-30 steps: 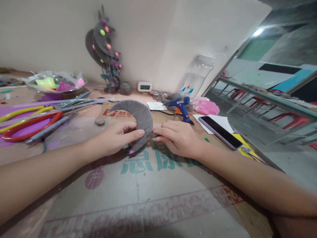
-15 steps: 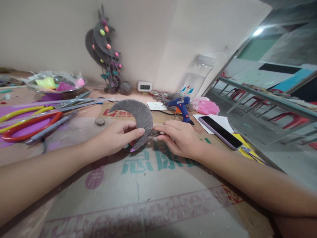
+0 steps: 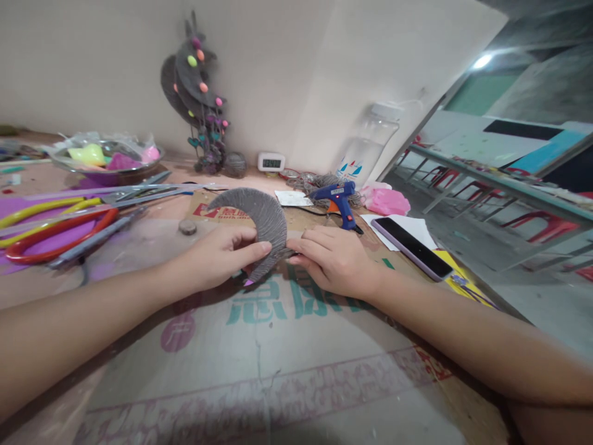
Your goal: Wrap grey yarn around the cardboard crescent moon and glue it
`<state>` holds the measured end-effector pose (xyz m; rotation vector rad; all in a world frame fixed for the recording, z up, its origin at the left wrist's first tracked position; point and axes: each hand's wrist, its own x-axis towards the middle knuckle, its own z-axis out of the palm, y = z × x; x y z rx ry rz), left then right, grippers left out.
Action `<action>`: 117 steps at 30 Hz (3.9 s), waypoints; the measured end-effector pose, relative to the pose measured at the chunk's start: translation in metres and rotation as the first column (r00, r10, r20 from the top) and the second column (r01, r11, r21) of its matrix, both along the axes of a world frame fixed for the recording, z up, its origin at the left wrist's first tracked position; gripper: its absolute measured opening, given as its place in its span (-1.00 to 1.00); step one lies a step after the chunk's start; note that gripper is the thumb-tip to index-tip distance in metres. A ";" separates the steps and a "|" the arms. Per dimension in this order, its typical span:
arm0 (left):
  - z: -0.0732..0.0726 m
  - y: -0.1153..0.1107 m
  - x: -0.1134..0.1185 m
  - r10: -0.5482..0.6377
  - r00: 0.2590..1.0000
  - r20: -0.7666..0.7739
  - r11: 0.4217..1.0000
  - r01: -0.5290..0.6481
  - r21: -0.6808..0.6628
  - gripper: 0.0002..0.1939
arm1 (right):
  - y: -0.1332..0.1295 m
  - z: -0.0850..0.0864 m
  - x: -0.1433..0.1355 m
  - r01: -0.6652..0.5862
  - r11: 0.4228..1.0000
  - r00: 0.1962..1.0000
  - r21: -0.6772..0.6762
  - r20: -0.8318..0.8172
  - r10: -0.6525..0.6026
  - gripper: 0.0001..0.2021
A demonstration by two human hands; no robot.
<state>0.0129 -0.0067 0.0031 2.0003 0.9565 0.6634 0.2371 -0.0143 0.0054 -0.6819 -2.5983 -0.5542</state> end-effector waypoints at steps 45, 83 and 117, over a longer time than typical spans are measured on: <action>-0.002 0.004 0.000 0.139 0.990 -0.012 0.989 -0.139 0.051 -0.57 | -0.001 -0.005 -0.033 -0.341 0.358 0.754 -0.869 -0.480 -0.447 -0.82; -0.001 0.001 0.001 0.153 0.987 -0.050 0.984 -0.147 0.103 -0.58 | -0.003 -0.002 -0.035 -0.374 0.365 0.656 -0.853 -0.521 -0.547 -0.76; -0.002 0.001 0.000 0.161 0.984 -0.072 0.984 -0.155 0.091 -0.62 | 0.004 -0.001 -0.002 0.056 0.990 0.985 -0.128 -0.154 -0.076 -0.75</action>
